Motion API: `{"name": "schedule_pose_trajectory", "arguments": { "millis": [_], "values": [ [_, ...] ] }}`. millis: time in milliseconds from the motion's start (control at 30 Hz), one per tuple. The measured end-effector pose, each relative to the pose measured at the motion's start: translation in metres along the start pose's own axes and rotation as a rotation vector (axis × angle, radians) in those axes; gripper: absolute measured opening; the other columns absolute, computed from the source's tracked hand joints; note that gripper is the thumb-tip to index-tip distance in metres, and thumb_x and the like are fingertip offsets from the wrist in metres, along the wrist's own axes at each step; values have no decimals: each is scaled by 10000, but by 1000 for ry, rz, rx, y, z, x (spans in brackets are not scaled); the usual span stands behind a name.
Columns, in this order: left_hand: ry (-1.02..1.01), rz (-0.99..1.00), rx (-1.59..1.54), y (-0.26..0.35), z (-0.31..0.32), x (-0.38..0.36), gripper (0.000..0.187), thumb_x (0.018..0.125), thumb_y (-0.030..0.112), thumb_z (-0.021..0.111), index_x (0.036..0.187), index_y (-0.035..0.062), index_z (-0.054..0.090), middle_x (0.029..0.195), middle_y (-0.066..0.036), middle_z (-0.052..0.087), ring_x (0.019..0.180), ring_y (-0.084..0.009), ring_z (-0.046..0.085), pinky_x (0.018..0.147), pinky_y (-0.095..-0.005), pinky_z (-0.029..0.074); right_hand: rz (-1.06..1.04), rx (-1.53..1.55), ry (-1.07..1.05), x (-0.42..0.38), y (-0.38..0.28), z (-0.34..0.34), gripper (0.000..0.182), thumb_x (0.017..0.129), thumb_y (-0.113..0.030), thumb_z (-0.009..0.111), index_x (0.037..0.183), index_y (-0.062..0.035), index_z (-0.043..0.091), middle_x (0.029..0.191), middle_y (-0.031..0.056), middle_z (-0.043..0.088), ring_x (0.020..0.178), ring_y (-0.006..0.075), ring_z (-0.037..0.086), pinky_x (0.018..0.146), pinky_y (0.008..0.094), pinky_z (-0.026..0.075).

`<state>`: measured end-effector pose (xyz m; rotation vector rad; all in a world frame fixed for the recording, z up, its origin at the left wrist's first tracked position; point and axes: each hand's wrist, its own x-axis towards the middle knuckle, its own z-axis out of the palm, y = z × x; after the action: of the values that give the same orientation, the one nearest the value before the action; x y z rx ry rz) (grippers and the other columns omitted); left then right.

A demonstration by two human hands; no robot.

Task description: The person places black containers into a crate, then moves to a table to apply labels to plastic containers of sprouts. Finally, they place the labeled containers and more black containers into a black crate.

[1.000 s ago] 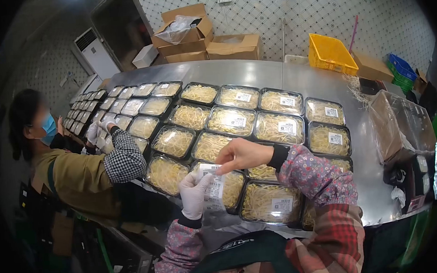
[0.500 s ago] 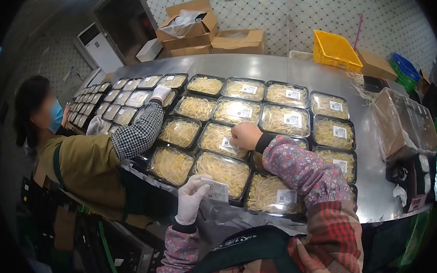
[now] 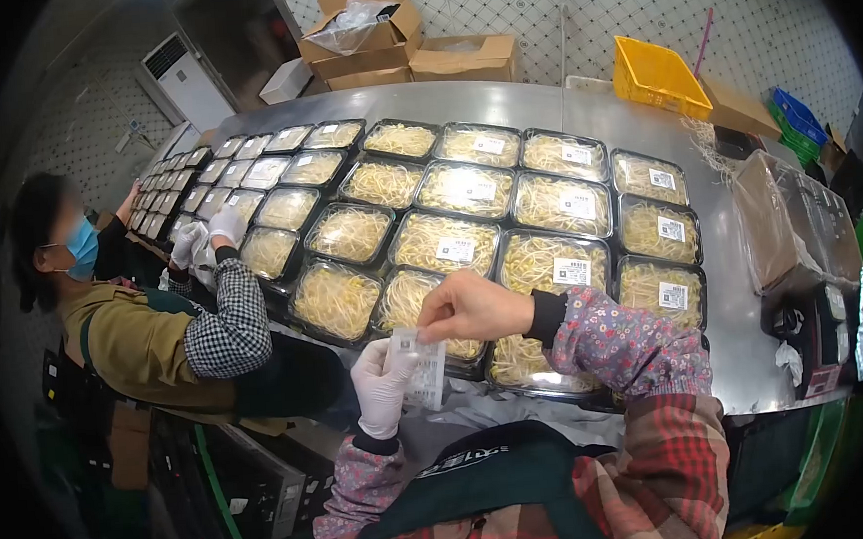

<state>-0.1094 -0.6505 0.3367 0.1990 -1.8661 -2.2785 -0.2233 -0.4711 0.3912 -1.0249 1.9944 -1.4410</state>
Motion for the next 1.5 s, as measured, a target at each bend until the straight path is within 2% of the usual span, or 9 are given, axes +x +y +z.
{"name": "schedule_pose_trajectory", "arguments": {
  "millis": [167,267,533,633,767,900,1033,1267,1500],
  "values": [
    [-127,-245,-33,-11,-43,-19,136,834,39,685,957,-13,659,865,-30,677,735,-60,609,663,-208,493,181,-32,238,3,23,-26,188,824,-193,706,818,-4,710,635,53,639,570,69,575,495,250,436],
    [-92,-176,-44,-17,-67,-26,171,852,105,681,975,-12,657,869,-41,681,750,-74,615,694,-230,498,266,-128,126,2,30,-11,201,802,-208,717,808,-7,709,639,78,647,572,117,603,515,279,457],
    [-114,-33,-101,-8,-60,-27,182,867,98,662,1006,-18,648,919,-45,670,807,-99,618,762,-252,498,-62,-919,172,9,41,11,401,787,-405,683,631,-43,607,549,123,577,548,311,604,534,411,466],
    [-49,-49,-164,-8,-54,-29,199,869,62,648,1050,-18,636,936,-47,665,812,-98,618,770,-251,499,145,-1162,79,7,26,-3,419,796,-426,675,642,-42,610,522,128,562,508,319,586,497,402,453],
    [23,-27,-104,-12,-43,-27,177,864,12,636,1037,-20,634,910,-30,669,787,-73,613,727,-216,499,-42,-678,316,4,0,-10,467,844,-455,645,643,-35,613,496,103,545,454,258,561,455,361,420],
    [112,66,-107,-18,-26,-27,52,849,20,676,828,15,628,765,-16,655,654,-35,574,588,-191,469,-150,-38,-74,5,-8,20,364,853,-352,683,879,12,690,637,88,626,569,154,571,534,301,446],
    [92,-20,-102,-22,-33,-25,92,849,73,699,838,13,630,791,-9,649,658,-34,560,579,-198,465,-63,-119,-186,24,-9,29,219,823,-205,716,854,11,697,677,74,654,599,131,587,568,266,462],
    [50,-184,-192,-17,-83,-36,188,873,116,665,1010,-11,649,892,-49,686,753,-89,638,678,-230,515,52,3,110,136,16,25,193,811,-174,714,830,18,705,638,65,650,520,93,580,483,247,451],
    [91,-73,-262,-6,-154,-30,192,878,137,661,1003,-8,652,882,-47,684,749,-97,637,684,-243,517,69,-359,119,187,52,74,224,748,-237,727,727,-16,697,641,123,650,558,229,631,552,345,496]
  ]
}}
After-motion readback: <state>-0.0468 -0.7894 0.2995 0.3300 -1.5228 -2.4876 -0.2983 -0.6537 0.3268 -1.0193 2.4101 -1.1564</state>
